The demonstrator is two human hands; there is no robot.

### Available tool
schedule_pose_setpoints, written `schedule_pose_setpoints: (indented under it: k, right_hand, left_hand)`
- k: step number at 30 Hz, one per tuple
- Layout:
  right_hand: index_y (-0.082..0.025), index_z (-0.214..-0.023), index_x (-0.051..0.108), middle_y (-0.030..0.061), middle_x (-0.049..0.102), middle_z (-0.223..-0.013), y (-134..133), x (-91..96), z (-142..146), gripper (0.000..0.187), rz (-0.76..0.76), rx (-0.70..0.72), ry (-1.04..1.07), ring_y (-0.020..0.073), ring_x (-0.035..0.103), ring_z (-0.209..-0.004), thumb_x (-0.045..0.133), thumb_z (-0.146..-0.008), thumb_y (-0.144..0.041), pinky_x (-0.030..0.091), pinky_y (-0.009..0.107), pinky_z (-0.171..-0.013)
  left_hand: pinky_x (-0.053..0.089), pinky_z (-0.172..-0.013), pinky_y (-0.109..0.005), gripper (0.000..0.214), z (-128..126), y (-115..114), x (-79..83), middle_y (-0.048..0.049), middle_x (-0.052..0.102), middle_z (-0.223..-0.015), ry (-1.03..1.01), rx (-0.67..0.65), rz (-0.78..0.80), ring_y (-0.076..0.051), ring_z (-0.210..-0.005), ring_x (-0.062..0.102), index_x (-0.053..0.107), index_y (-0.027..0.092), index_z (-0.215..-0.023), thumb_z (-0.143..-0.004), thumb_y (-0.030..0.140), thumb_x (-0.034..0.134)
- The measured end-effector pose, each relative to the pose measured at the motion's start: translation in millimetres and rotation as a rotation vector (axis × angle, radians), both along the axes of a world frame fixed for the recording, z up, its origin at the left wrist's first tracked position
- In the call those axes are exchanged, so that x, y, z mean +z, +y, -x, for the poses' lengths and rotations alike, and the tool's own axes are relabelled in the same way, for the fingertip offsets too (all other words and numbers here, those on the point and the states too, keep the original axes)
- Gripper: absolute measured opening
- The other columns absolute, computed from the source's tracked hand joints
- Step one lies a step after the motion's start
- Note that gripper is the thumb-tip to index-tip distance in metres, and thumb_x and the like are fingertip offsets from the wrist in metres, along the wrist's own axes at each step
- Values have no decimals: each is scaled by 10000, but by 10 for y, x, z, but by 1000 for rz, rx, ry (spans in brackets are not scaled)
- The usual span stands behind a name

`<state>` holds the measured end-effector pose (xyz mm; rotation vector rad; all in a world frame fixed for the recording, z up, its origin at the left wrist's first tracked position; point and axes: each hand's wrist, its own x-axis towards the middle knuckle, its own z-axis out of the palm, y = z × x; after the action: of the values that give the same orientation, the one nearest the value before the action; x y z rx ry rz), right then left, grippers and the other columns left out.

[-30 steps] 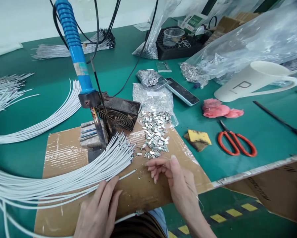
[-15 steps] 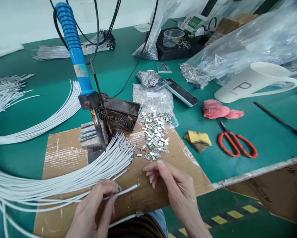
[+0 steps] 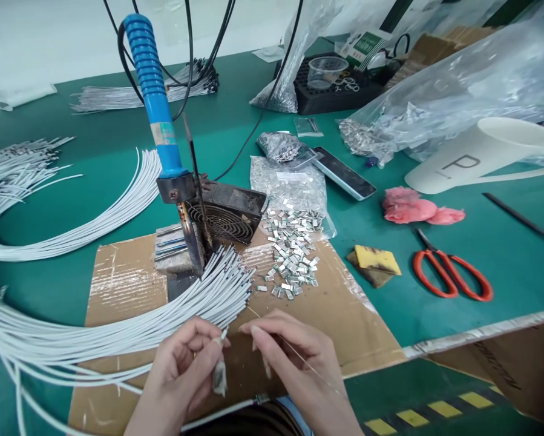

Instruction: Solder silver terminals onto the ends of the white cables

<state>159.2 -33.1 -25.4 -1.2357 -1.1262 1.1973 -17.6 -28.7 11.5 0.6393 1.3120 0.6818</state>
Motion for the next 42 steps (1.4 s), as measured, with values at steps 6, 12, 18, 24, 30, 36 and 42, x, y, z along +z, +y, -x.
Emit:
schedule_pose_setpoints:
  k: [6,12,18,24,30,36,42]
  right_hand:
    - [-276,-968,863,22,734,-756,56,60,187,163,-9,95,82,125,656,-665,719,-929,-209,497,171,-585]
    - [-256,-895,872,16,694,-706,104,156,197,154,74,127,153,113,605,-621,732,-906,-193,471,171,-553]
    - [-264,-919,869,7,713,-701,97,124,208,153,12,114,134,113,630,-611,743,-900,-179,482,161,-543]
    - [-235,-976,841,14,740,-759,121,160,88,173,-127,199,-48,122,662,-659,716,-933,-124,513,176,-597]
    - [-127,-1000,773,51,696,-773,203,281,-187,176,-404,478,-356,146,597,-698,608,-995,-68,496,232,-657]
    - [-242,-937,815,10,703,-729,194,198,-298,148,-169,71,-224,125,614,-548,682,-978,-194,478,221,-515]
    - [-220,-909,874,16,672,-670,134,68,59,156,76,142,85,101,563,-498,727,-936,-264,431,203,-468]
  left_hand:
    - [88,-436,-156,520,-24,21,47,57,524,-608,-70,124,44,0,-453,159,706,142,-736,-686,617,911]
    - [78,-445,-157,503,-12,-1,46,63,508,-594,-117,163,42,-14,-472,159,668,141,-697,-683,565,937]
    - [116,-456,-157,482,-6,3,38,63,499,-585,-153,168,79,-29,-487,189,676,142,-683,-658,525,966]
    - [277,-567,-204,470,13,-35,6,6,569,-628,-159,123,36,-96,-580,387,708,153,-675,-678,560,941]
    - [207,-554,-252,486,68,-101,-73,26,485,-590,-25,-22,-24,-114,-574,350,750,175,-679,-743,645,855]
    - [188,-524,-249,488,101,-105,-18,-2,531,-630,-26,44,17,-116,-565,335,739,174,-651,-726,639,868]
    - [199,-509,-198,518,116,-55,94,38,472,-530,-114,164,186,-85,-523,264,719,149,-649,-613,610,954]
